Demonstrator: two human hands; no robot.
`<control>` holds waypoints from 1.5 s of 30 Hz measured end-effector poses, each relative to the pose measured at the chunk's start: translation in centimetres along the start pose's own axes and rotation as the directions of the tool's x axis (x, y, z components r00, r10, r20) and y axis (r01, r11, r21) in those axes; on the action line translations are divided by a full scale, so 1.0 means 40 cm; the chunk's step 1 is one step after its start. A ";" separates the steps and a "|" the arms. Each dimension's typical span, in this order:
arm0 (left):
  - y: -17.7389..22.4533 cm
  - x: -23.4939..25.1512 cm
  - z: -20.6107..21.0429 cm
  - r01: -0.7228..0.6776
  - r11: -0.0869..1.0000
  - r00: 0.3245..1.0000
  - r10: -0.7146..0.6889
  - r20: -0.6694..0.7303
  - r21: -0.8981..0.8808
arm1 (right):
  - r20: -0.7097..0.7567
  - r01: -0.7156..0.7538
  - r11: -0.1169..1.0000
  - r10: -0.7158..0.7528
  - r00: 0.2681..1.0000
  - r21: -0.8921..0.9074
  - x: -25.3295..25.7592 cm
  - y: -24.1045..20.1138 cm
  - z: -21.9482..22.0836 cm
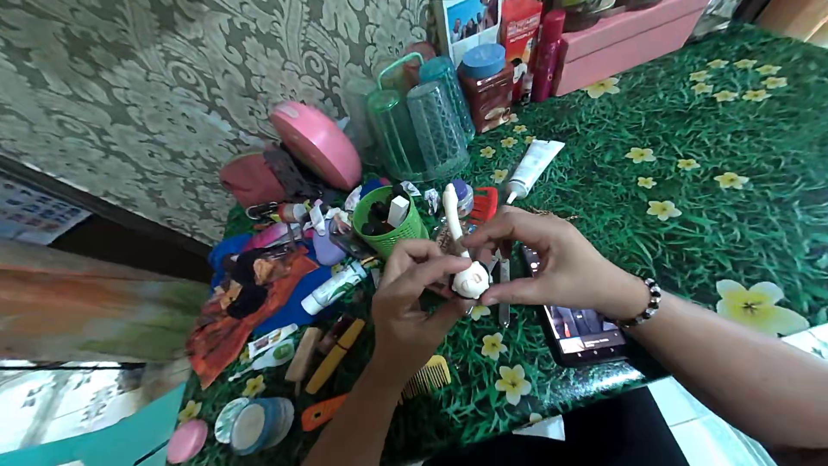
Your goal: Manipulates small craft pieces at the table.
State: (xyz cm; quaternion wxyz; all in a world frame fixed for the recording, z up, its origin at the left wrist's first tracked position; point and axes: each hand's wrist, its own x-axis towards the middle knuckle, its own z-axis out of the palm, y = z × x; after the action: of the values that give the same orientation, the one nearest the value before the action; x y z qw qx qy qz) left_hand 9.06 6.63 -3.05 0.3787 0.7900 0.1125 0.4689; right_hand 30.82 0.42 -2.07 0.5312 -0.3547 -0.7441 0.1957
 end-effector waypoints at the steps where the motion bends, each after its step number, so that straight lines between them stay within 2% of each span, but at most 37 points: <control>1: -0.001 -0.002 0.001 0.017 1.000 1.000 -0.017 -0.005 -0.024 | -0.005 0.019 1.000 -0.019 1.000 -0.004 0.000 -0.001 0.002; 8: -0.005 -0.009 0.010 0.058 0.993 0.998 -0.056 0.023 -0.100 | -0.049 0.083 0.995 -0.086 0.995 -0.057 -0.005 0.004 0.010; 14: -0.015 -0.011 0.014 0.012 0.997 0.999 -0.009 0.041 -0.083 | -0.073 0.085 0.991 -0.093 0.993 -0.105 -0.009 0.000 0.014; 26: -0.018 -0.011 0.008 0.116 0.943 0.991 -0.091 0.093 -0.313 | -0.070 0.142 0.980 -0.153 0.986 -0.138 -0.009 0.000 0.014; 37: -0.025 -0.011 0.012 0.209 0.849 0.978 -0.194 0.081 -0.486 | -0.090 0.120 0.932 -0.160 0.983 -0.341 -0.007 -0.001 0.023; 41: -0.024 -0.016 0.014 0.228 0.876 0.974 -0.214 0.081 -0.426 | -0.077 0.130 0.917 -0.171 0.982 -0.377 -0.009 -0.003 0.022; 45: -0.013 -0.011 0.028 0.150 0.952 0.989 -0.143 0.046 -0.268 | -0.078 0.111 0.908 -0.155 0.985 -0.403 -0.010 -0.005 0.020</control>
State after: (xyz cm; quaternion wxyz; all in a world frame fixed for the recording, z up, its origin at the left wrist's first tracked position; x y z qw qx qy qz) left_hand 9.85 6.19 -4.01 0.5184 0.7261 0.1007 0.4403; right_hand 30.09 0.04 -2.48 0.4997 -0.4137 -0.7609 -0.0156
